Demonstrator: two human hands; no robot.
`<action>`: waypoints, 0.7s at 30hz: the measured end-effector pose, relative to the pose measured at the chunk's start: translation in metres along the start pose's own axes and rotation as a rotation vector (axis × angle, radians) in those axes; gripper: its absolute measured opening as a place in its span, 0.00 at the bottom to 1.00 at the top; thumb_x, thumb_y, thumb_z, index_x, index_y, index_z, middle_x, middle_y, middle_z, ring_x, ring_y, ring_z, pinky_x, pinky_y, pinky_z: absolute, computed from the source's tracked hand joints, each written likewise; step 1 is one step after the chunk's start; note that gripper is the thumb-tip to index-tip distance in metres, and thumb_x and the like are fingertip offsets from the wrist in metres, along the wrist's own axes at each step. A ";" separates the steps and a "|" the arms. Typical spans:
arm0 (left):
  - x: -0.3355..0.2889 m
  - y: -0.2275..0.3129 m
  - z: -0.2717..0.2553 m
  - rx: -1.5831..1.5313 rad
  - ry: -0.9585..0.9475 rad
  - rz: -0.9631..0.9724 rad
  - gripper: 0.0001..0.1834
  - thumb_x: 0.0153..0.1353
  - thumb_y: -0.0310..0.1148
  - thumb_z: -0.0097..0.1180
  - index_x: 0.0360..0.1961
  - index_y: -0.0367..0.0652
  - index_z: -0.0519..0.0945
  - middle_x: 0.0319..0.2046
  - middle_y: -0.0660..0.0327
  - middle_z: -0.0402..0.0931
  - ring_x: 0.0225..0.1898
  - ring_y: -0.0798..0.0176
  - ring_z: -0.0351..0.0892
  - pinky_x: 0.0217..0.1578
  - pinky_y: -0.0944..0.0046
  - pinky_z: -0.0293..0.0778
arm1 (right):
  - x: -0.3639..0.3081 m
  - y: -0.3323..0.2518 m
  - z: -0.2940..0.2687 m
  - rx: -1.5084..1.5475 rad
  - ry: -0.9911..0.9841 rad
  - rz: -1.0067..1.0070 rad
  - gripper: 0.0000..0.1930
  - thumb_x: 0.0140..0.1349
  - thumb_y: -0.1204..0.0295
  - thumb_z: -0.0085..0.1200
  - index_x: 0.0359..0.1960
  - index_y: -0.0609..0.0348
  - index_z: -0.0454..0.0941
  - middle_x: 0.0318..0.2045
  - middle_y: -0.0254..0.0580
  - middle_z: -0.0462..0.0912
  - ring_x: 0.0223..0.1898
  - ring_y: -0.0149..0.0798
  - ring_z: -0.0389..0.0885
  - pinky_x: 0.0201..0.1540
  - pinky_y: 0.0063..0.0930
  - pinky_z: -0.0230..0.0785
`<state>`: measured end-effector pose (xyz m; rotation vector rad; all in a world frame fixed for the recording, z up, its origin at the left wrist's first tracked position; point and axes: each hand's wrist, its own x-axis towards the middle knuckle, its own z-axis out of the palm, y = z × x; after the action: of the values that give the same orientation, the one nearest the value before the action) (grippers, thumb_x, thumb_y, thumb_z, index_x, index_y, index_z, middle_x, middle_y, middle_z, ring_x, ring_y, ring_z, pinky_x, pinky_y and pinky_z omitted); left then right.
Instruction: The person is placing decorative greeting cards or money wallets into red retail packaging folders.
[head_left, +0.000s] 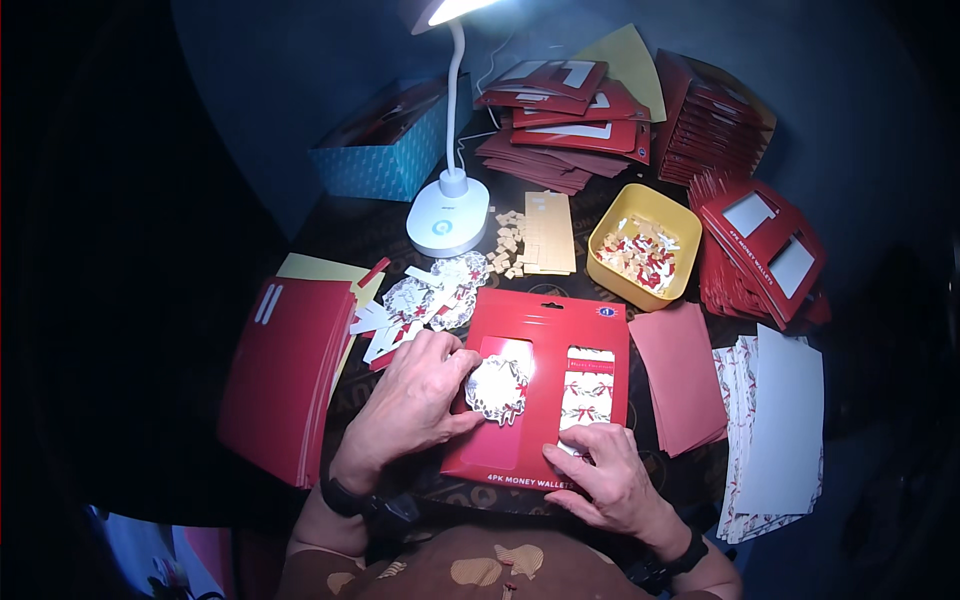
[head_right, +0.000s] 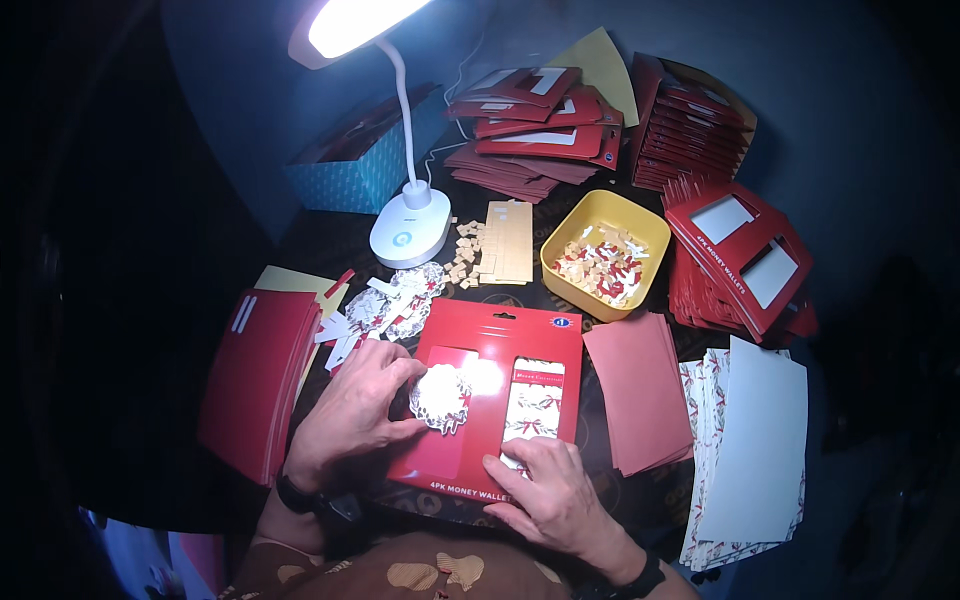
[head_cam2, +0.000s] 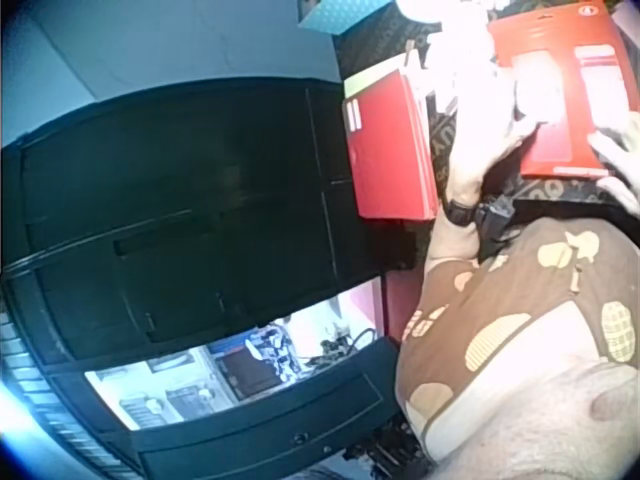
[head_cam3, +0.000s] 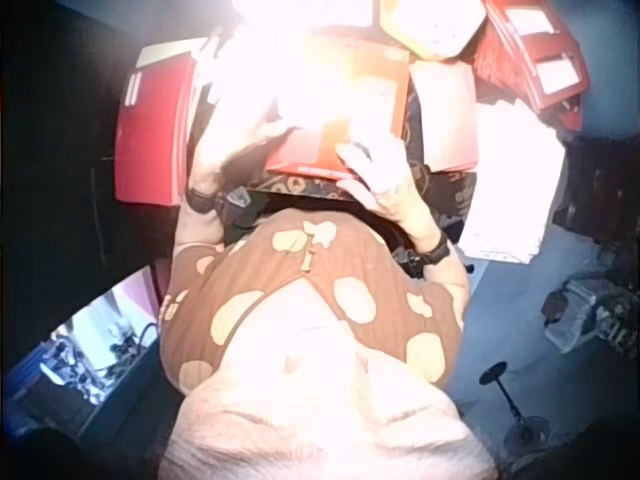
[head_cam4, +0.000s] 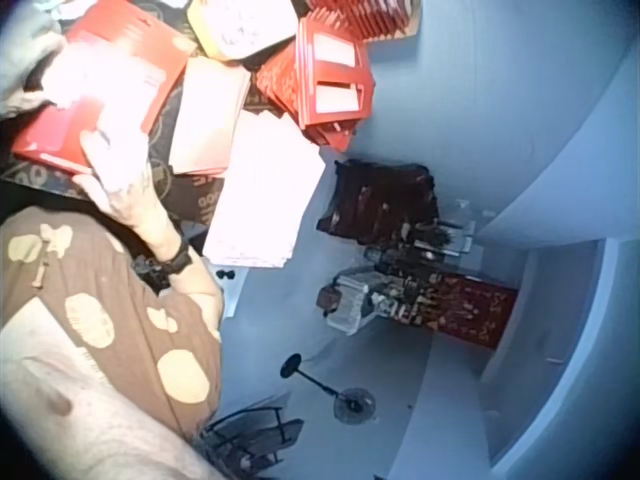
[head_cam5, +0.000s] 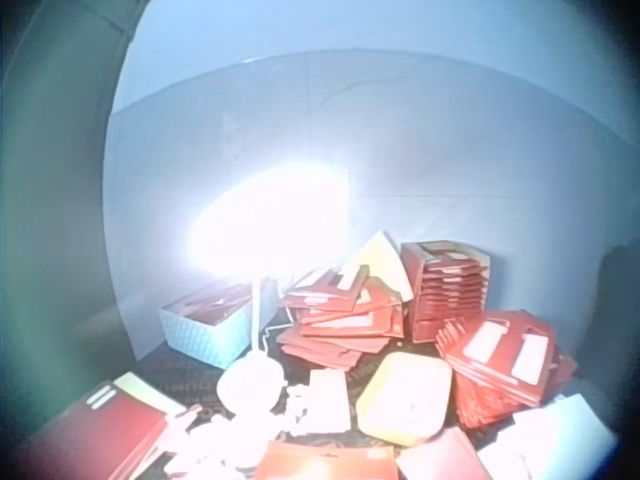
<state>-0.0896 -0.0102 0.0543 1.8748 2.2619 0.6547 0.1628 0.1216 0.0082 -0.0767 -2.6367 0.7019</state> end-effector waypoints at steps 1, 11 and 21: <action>0.000 -0.001 0.002 -0.021 0.000 0.011 0.29 0.47 0.34 0.74 0.50 0.35 0.78 0.45 0.50 0.73 0.51 0.49 0.71 0.55 0.53 0.69 | 0.000 0.001 0.001 0.004 0.002 -0.003 0.29 0.49 0.62 0.72 0.54 0.57 0.80 0.50 0.44 0.76 0.50 0.47 0.74 0.54 0.42 0.63; 0.001 -0.004 0.005 -0.034 -0.001 -0.012 0.30 0.48 0.36 0.73 0.51 0.35 0.77 0.45 0.51 0.72 0.50 0.50 0.71 0.55 0.54 0.69 | 0.000 0.001 -0.001 0.014 -0.014 -0.005 0.28 0.53 0.62 0.70 0.55 0.58 0.79 0.50 0.44 0.75 0.51 0.47 0.73 0.54 0.41 0.63; 0.001 -0.010 0.009 -0.045 0.018 0.022 0.29 0.49 0.36 0.72 0.51 0.35 0.77 0.45 0.50 0.73 0.51 0.50 0.71 0.55 0.54 0.69 | 0.003 -0.001 -0.002 0.008 -0.030 -0.001 0.27 0.54 0.62 0.69 0.55 0.58 0.79 0.49 0.44 0.75 0.51 0.46 0.73 0.54 0.41 0.63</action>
<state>-0.0952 -0.0086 0.0423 1.8827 2.2210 0.7221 0.1612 0.1223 0.0117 -0.0626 -2.6620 0.7188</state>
